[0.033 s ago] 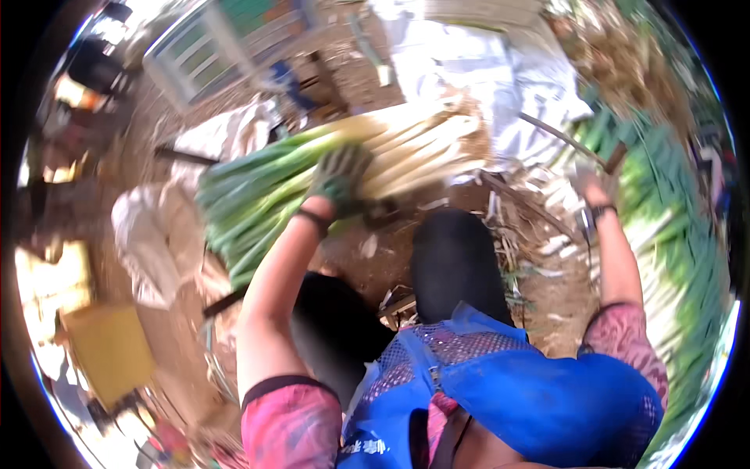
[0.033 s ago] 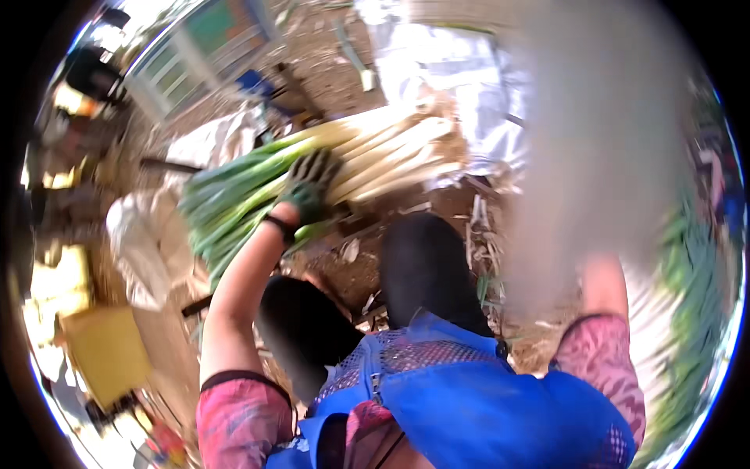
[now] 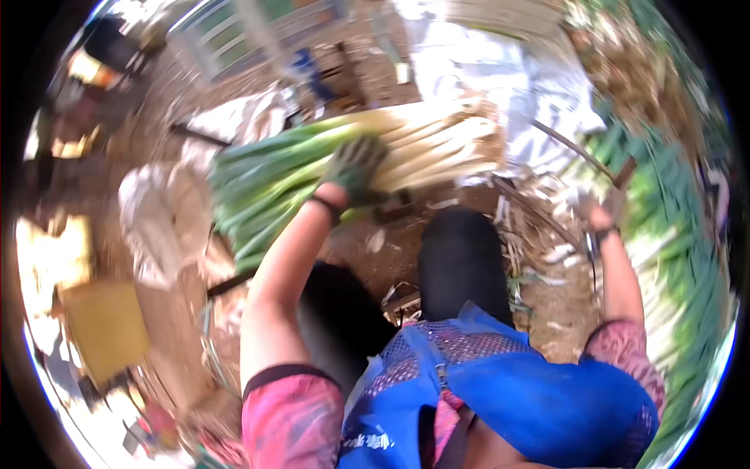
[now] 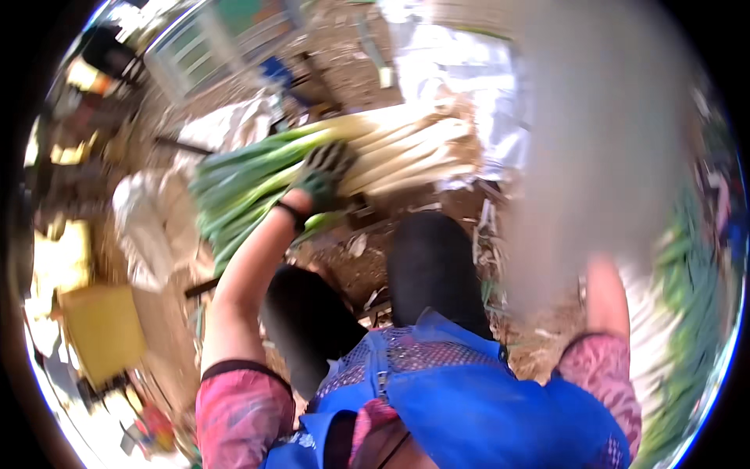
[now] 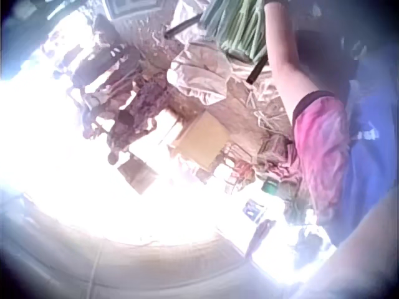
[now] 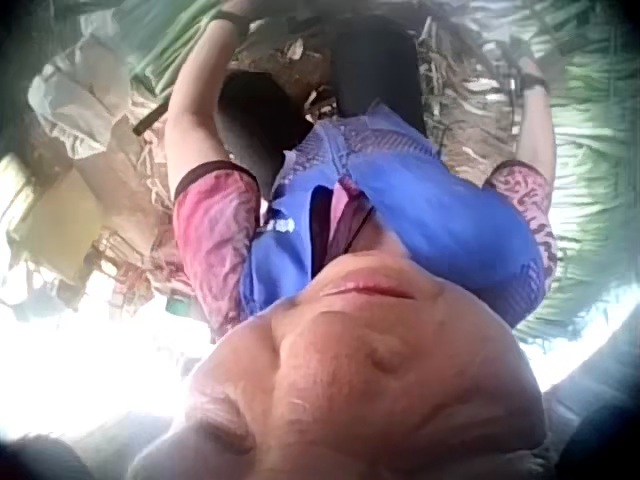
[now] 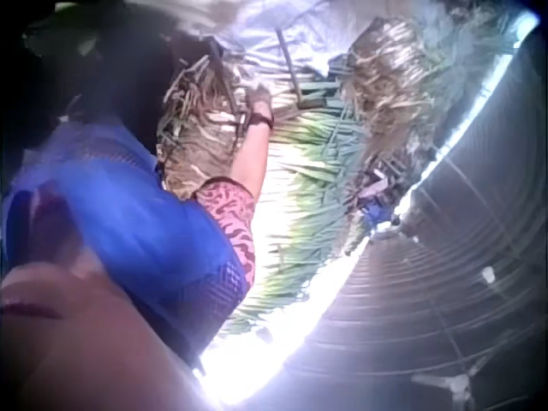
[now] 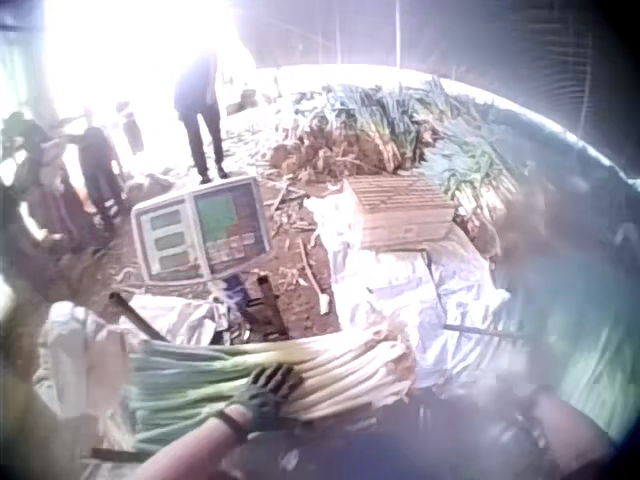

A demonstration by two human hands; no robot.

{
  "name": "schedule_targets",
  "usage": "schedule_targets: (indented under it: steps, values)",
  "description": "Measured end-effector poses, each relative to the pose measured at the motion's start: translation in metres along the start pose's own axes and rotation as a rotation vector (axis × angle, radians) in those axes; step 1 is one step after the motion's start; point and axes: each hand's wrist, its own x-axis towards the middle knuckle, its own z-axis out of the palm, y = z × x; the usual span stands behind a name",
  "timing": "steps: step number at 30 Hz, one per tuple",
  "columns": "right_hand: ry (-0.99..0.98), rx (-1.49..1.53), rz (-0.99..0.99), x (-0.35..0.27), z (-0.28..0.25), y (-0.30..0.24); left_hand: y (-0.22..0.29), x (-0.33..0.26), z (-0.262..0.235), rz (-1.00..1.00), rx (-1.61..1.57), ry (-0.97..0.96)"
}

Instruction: The person gathers leeks from a pile, places them onto a metal frame to form a bunch, and wraps a red plastic bag over the roots before handing the bundle to another person.

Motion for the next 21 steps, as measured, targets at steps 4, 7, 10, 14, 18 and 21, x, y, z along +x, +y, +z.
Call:
schedule_targets:
  steps: [4, 7, 10, 14, 18, 21]
  values:
    - [-0.884, -0.06, -0.098, -0.073, 0.076, -0.18, -0.023, -0.082, -0.032, -0.293, 0.019, 0.011]
    - [-1.048, -0.017, -0.066, -0.112, -0.005, -0.301, -0.005, -0.178, -0.114, -0.57, -0.217, 0.239]
    - [-0.987, 0.106, 0.005, -0.151, 0.081, -0.24, 0.025, -0.29, -0.161, -0.591, -0.642, 0.704]
    - [-0.988, 0.398, 0.246, -0.133, 0.145, -0.195, 0.088, -0.496, -0.117, -1.087, -0.59, 0.983]
    - [-0.804, 0.386, 0.065, -0.092, 0.134, -0.238, 0.249, -0.697, 0.073, -1.962, 0.155, 0.374]
    - [-0.697, 0.326, 0.004, -0.063, 0.099, -0.247, 0.351, -0.679, 0.153, -2.186, -0.418, 0.147]
